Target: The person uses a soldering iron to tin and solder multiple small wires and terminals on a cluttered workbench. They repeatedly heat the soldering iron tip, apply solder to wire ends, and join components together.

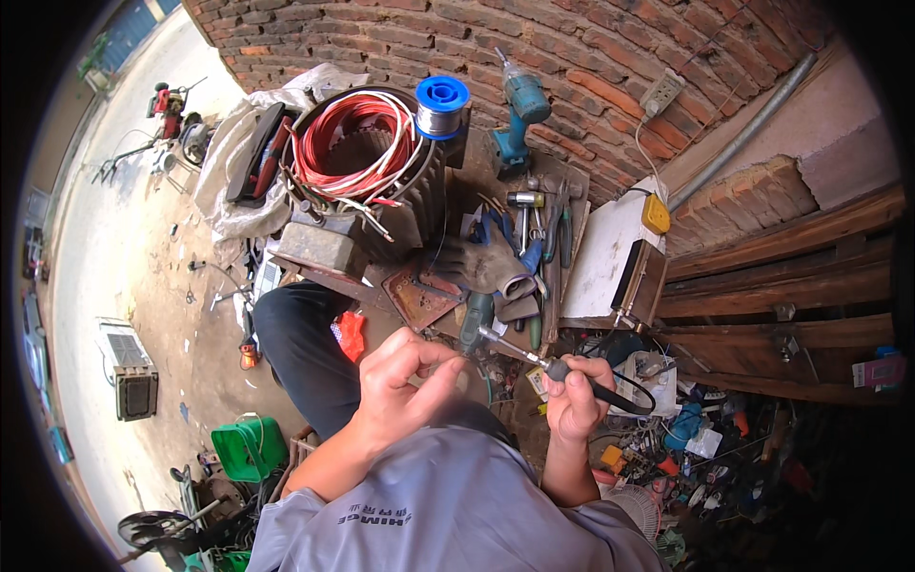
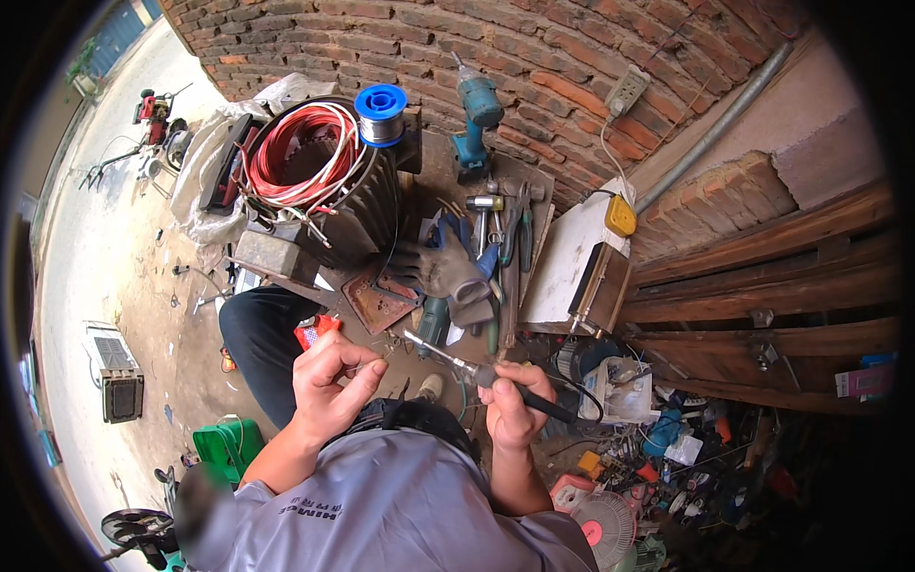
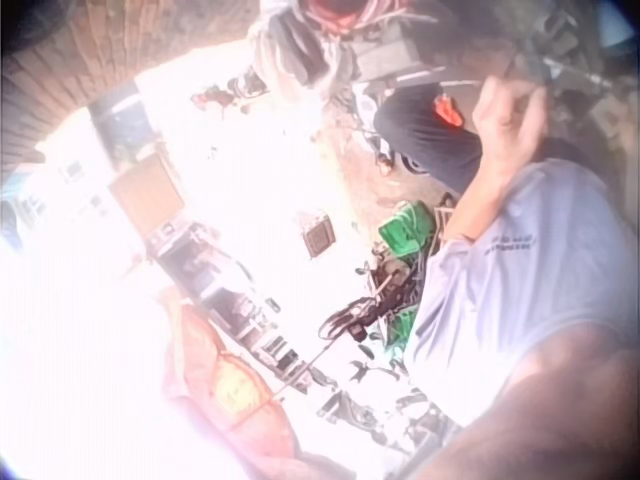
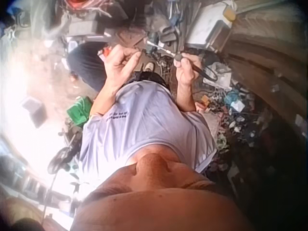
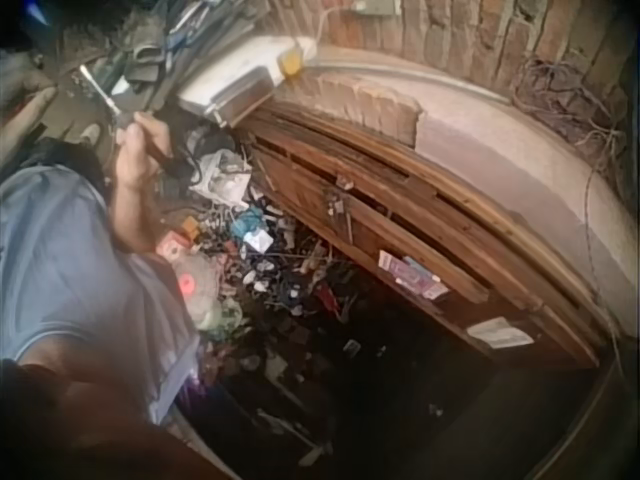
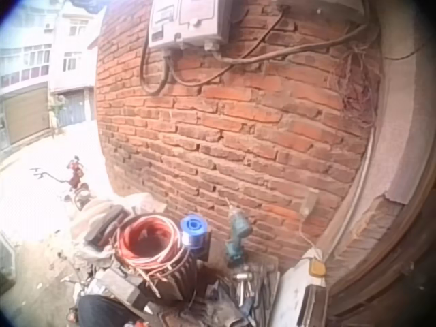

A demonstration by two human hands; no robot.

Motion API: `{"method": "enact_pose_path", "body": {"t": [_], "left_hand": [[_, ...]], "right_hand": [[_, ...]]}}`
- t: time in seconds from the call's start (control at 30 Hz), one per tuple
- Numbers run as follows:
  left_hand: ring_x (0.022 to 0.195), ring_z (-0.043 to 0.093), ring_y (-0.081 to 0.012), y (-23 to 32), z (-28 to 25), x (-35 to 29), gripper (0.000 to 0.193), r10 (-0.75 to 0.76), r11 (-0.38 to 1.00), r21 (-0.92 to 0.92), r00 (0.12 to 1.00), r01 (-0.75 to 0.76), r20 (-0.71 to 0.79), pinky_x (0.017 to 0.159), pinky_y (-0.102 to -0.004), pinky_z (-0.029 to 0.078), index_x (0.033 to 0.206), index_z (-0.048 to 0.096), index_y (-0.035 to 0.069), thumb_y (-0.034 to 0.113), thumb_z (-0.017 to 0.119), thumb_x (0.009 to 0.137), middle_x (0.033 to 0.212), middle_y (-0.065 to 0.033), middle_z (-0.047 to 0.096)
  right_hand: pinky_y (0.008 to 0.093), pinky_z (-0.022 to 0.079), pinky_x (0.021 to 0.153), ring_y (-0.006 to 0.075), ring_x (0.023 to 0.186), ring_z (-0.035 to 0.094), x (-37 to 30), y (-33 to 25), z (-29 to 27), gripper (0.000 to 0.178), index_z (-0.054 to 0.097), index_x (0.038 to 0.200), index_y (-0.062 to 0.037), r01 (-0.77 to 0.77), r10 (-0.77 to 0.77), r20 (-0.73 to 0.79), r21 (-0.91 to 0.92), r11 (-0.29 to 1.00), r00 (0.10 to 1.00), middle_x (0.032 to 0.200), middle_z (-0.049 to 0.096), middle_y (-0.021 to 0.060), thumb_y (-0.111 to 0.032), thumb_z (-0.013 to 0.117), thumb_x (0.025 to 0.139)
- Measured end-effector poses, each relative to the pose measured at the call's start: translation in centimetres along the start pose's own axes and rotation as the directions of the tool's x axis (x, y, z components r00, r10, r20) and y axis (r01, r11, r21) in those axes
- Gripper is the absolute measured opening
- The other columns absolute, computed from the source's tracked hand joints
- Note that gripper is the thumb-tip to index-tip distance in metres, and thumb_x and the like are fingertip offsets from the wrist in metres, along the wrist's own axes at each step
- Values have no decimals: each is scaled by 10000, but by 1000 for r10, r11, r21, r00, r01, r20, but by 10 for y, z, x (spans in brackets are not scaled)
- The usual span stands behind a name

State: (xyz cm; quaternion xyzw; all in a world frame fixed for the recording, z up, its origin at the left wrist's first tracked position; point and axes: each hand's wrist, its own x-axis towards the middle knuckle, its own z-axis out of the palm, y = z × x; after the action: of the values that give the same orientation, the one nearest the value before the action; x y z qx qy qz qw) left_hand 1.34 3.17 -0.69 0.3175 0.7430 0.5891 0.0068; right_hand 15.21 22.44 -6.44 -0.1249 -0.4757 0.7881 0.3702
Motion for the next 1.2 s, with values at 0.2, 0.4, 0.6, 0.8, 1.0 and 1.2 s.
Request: {"method": "enact_pose_path", "body": {"t": [0.2,0.4,0.6,0.8,1.0,1.2], "left_hand": [[629,514,-113,-1,1,1,100,-9,1000,7,1000,9,-2,572,-277,393,867,736,9,14,832,839,757,-22,628],[630,519,-114,-2,2,2,99,-17,1000,7,1000,17,2,573,-276,394,869,737,8,15,831,840,756,-22,622],[635,523,-115,-2,2,2,100,-13,1000,5,1000,13,5,578,-278,400,873,738,7,18,833,842,764,-26,629],[638,529,-115,0,3,3,101,-20,1000,3,1000,20,5,591,-277,409,877,739,5,19,834,845,768,-28,633],[635,529,-107,0,4,2,99,-21,1000,10,1000,20,11,588,-269,406,877,738,4,14,833,848,772,-24,630],[631,526,-99,1,4,2,97,-30,999,12,1000,30,2,580,-265,402,873,737,5,7,831,848,773,-19,626]], "right_hand": [[316,522,626,174,640,595,0,-1,-1,205,643,1084,53,-8,8,17,22,1000,1000,821,629,138,-88,687,942],[311,519,630,179,666,602,1,-1,-2,198,647,1079,58,-22,21,12,35,999,1000,880,647,167,-61,690,925],[319,502,657,181,711,576,4,1,-5,184,632,1075,22,29,-24,78,-69,997,997,861,640,152,-64,694,924],[321,491,676,192,731,563,6,-6,3,196,601,1046,3,-8,13,60,-87,996,998,849,627,133,-70,711,902],[325,489,694,207,750,568,9,-6,5,199,598,1029,2,40,-31,83,-107,993,996,830,609,125,-57,722,885],[329,484,699,208,745,557,10,-5,4,175,602,1018,0,76,-64,112,-108,991,992,825,606,125,-33,705,881]]}}
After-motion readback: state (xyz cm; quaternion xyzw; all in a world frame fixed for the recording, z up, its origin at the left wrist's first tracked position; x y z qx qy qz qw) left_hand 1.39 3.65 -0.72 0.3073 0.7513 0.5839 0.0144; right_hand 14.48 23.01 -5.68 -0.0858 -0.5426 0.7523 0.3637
